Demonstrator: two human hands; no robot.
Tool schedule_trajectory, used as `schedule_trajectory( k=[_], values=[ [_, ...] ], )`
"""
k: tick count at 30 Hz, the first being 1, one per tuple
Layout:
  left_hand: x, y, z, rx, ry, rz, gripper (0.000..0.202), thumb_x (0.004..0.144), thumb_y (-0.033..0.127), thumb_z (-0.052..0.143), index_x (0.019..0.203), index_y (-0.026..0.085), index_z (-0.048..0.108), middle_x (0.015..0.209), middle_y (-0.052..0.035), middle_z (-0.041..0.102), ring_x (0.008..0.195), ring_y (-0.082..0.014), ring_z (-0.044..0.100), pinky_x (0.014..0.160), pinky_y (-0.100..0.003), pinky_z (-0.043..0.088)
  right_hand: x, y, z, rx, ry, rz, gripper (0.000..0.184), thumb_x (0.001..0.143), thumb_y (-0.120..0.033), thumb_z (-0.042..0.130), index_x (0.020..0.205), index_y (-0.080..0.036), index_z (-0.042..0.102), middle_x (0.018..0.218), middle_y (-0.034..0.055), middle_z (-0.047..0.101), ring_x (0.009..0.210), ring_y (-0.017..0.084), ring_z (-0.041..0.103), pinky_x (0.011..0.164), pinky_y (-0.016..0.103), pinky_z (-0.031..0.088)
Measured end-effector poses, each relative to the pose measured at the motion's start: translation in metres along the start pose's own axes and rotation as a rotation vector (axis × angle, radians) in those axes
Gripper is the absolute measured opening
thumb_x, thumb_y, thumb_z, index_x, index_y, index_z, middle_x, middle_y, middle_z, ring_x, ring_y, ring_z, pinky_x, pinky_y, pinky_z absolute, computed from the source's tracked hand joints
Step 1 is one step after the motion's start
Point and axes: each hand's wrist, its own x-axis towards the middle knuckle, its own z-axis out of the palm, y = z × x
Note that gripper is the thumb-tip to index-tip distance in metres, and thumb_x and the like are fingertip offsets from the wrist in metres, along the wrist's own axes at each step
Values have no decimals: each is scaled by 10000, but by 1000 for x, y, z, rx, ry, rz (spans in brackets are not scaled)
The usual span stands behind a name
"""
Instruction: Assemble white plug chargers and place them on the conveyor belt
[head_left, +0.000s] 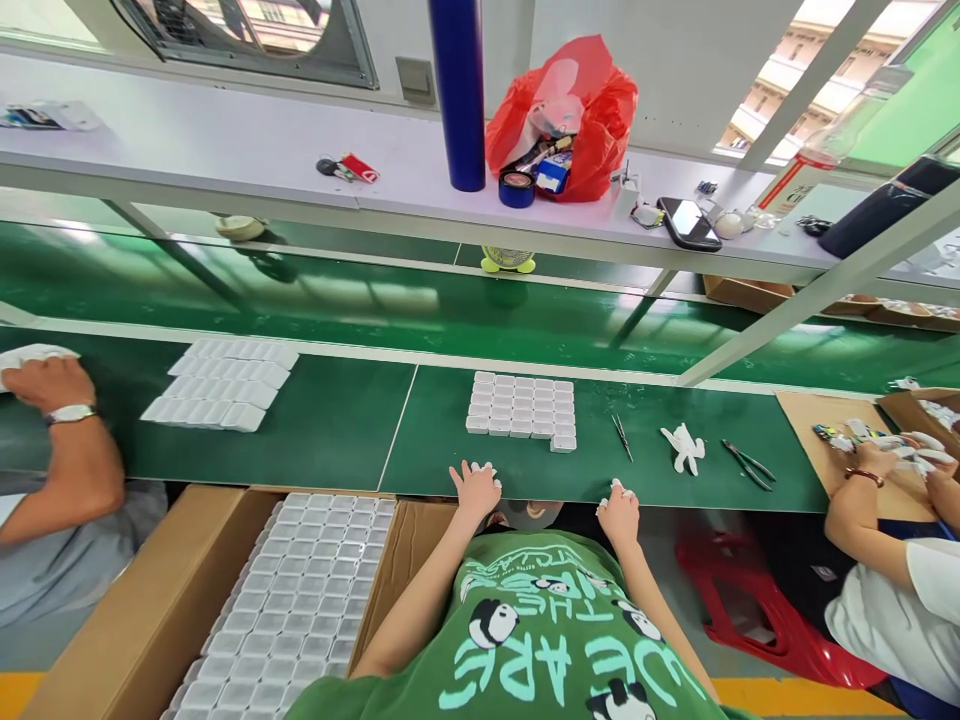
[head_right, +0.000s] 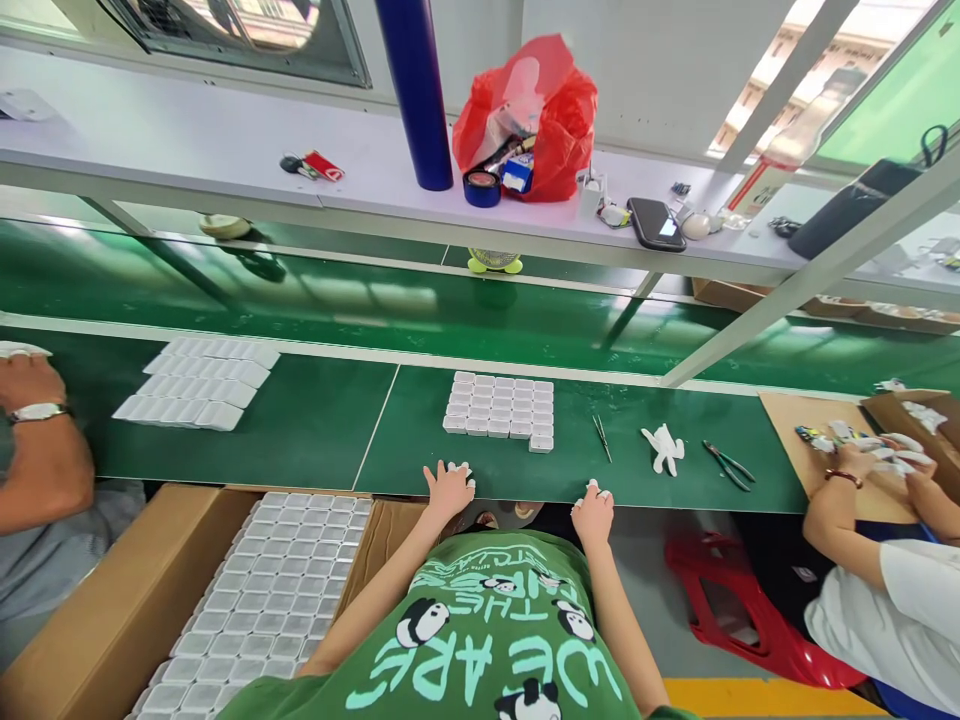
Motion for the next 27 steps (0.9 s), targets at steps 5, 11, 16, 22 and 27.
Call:
schedule_trajectory(
  k=[5, 11, 16, 22, 27],
  values=[
    [-4, 1, 2, -22, 20, -28, 603, 947, 331, 462, 1504, 101, 474, 1510, -264, 532, 1555, -455, 233, 1230, -695, 73, -1, -7, -6, -42, -8, -7, 533, 929, -175, 477, 1430, 4, 513, 1140, 274, 686, 1250, 426, 519, 934, 417, 414],
    [-2, -9, 4, -63, 100, -128, 625, 940, 336, 515, 1508, 79, 463, 1489, -296, 532, 1551, -519, 182, 1216, -726, 24, 3, -10, -14, -58, -59, -6, 569, 921, -180, 495, 1457, 12, 479, 1110, 294, 687, 1196, 424, 553, 876, 415, 426],
    [2, -31, 7, -53, 189, -215, 591, 946, 319, 488, 1488, 83, 495, 1476, -279, 555, 1550, -520, 186, 1211, -744, 88, 8, -15, -20, -69, -114, 12, 608, 935, -218, 509, 1482, 34, 422, 1073, 292, 690, 1144, 412, 593, 885, 415, 420],
    [6, -41, 10, -42, 213, -185, 576, 941, 297, 484, 1472, 76, 522, 1485, -255, 565, 1537, -528, 220, 1205, -747, 135, 7, -19, -23, -66, -127, 8, 612, 941, -211, 506, 1487, 48, 409, 1056, 295, 696, 1156, 426, 588, 915, 434, 404],
    [12, -42, 12, -53, 225, -118, 565, 933, 284, 505, 1454, 67, 540, 1486, -260, 563, 1542, -527, 210, 1212, -744, 115, 5, -18, -24, -56, -133, 8, 620, 933, -211, 519, 1492, 38, 416, 1105, 316, 681, 1197, 430, 561, 914, 435, 415]
  ],
)
